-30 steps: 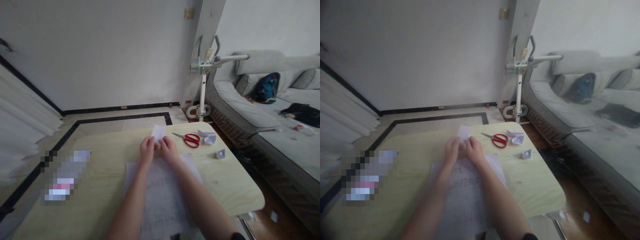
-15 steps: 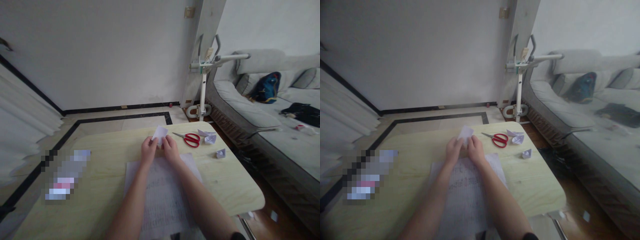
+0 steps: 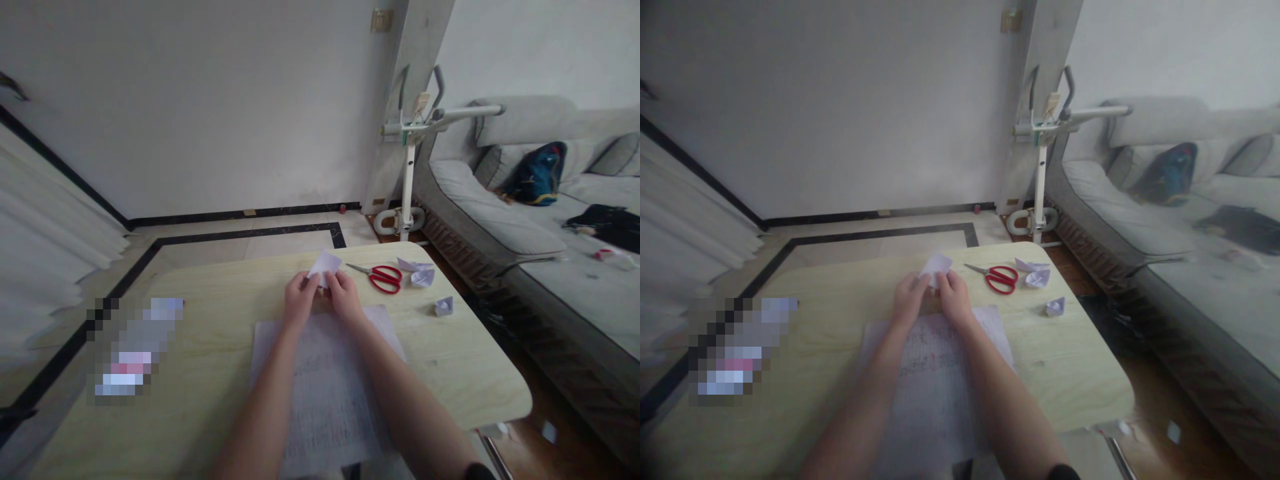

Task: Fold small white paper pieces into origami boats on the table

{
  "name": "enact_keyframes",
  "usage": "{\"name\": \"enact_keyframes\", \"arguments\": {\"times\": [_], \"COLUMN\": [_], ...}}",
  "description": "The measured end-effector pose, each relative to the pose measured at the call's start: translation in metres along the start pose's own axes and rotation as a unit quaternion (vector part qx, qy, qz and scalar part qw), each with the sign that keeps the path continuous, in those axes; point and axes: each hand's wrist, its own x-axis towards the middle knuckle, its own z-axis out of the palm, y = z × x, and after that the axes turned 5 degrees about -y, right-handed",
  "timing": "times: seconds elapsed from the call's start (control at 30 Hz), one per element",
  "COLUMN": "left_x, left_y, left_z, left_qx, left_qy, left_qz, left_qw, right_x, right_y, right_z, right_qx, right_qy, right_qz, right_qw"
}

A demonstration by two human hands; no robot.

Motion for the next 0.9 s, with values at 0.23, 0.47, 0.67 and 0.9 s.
{"name": "enact_keyframes", "arguments": {"times": [0.23, 0.47, 0.67, 0.9], "left_x": [0.0001, -0.0004, 0.0006, 0.0011], "left_y": [0.0044, 0.0010, -0.0014, -0.0024], "left_z": [-0.0013, -0.0009, -0.0025, -0.0009], "left_qx": [0.018, 0.018, 0.043, 0.018], "left_qy": [0.018, 0.010, 0.025, 0.012], "left_qz": [0.004, -0.005, 0.021, -0.004], "left_qw": [1.000, 1.000, 0.999, 1.000], "right_x": [-0.0025, 0.0007, 0.0000, 0.0001], "right_y": [-0.0016, 0.0030, 0.0055, 0.0013], "right_z": [0.0009, -0.0031, -0.0014, -0.0028], "right_qx": [-0.013, -0.078, -0.071, -0.032], "right_qy": [-0.043, 0.036, 0.017, 0.044], "right_qz": [-0.023, -0.019, -0.022, -0.021], "right_qw": [0.999, 0.996, 0.997, 0.998]}}
